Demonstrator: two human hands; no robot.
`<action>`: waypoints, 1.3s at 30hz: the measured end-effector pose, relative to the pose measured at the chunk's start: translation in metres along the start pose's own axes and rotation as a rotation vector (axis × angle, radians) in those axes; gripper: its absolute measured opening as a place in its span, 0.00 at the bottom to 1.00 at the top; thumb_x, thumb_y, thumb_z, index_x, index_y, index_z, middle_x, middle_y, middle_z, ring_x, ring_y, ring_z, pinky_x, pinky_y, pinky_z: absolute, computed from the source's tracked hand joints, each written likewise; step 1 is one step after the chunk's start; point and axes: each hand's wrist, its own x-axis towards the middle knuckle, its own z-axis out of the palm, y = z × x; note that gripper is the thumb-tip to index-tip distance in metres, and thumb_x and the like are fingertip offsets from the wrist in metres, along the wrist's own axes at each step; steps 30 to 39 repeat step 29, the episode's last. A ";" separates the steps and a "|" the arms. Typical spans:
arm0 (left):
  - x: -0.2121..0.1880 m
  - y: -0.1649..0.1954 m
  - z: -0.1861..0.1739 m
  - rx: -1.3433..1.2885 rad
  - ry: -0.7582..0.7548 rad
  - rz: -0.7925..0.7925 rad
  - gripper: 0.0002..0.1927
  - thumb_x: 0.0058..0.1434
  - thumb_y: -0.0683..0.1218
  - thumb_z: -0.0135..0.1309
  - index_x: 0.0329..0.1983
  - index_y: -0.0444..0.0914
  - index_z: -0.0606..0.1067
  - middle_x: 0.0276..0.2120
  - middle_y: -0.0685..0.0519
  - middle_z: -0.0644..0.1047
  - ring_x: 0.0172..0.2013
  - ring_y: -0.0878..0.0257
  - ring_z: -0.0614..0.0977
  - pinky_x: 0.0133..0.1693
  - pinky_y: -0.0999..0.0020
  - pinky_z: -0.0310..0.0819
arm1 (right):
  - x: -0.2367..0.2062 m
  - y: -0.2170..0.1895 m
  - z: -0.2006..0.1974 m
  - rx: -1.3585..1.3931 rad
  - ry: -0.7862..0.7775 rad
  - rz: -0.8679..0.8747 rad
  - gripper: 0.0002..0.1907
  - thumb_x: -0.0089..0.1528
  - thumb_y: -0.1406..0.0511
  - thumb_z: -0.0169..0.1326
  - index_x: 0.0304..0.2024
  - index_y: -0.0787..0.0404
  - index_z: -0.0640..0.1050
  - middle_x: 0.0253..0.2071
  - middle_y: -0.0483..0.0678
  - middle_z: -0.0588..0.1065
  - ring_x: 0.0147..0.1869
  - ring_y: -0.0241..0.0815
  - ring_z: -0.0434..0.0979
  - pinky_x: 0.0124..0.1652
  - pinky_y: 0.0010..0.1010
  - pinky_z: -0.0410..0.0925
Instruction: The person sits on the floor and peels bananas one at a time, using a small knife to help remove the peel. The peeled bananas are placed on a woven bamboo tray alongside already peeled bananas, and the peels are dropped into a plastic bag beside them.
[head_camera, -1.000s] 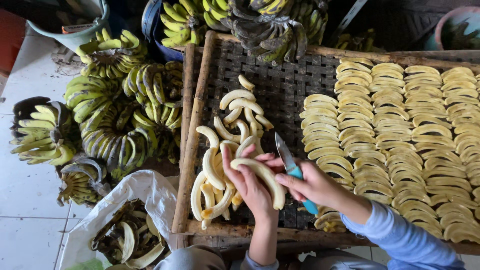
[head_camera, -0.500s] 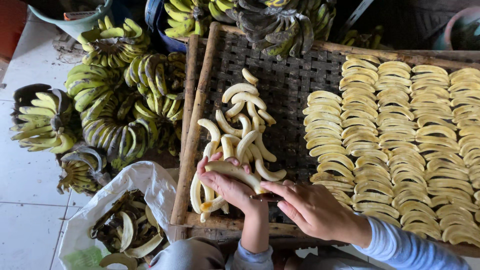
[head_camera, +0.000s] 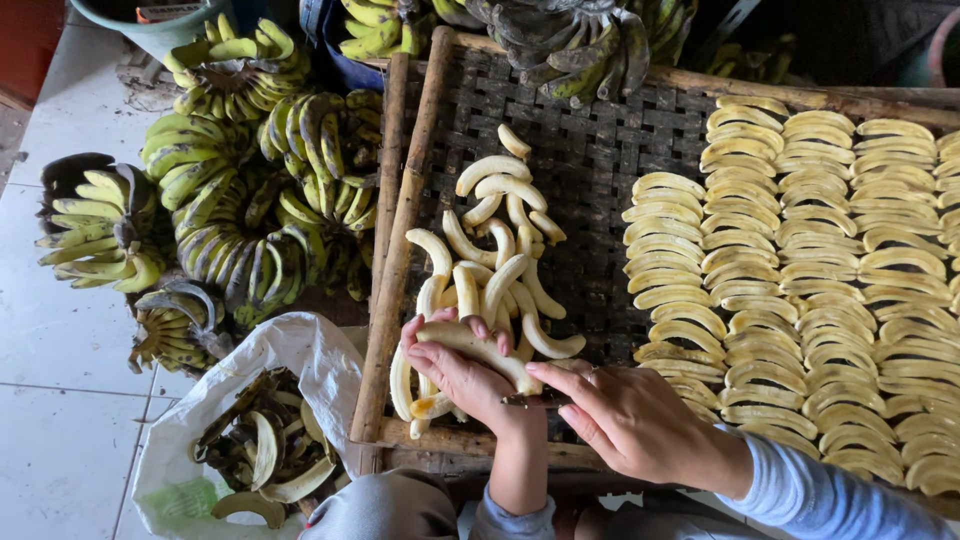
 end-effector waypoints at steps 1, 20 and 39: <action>0.000 0.001 -0.001 -0.010 0.004 -0.018 0.19 0.76 0.61 0.34 0.54 0.44 0.65 0.42 0.51 0.72 0.29 0.65 0.73 0.21 0.73 0.68 | 0.000 0.000 0.000 0.009 -0.011 0.000 0.27 0.66 0.66 0.51 0.68 0.62 0.65 0.53 0.58 0.78 0.43 0.56 0.83 0.39 0.41 0.76; -0.019 0.001 -0.008 -0.269 -0.211 -0.348 0.13 0.77 0.53 0.39 0.58 0.43 0.65 0.45 0.49 0.71 0.34 0.59 0.74 0.37 0.65 0.75 | 0.001 0.033 0.021 -0.165 0.081 -0.101 0.37 0.58 0.69 0.58 0.69 0.59 0.62 0.44 0.56 0.79 0.26 0.50 0.78 0.24 0.39 0.71; -0.026 0.002 -0.003 -0.321 -0.274 -0.498 0.12 0.77 0.53 0.40 0.53 0.41 0.67 0.39 0.48 0.72 0.38 0.56 0.76 0.62 0.44 0.72 | 0.006 0.045 0.016 -0.318 0.178 -0.154 0.39 0.59 0.67 0.60 0.71 0.56 0.60 0.33 0.51 0.73 0.29 0.49 0.78 0.26 0.39 0.70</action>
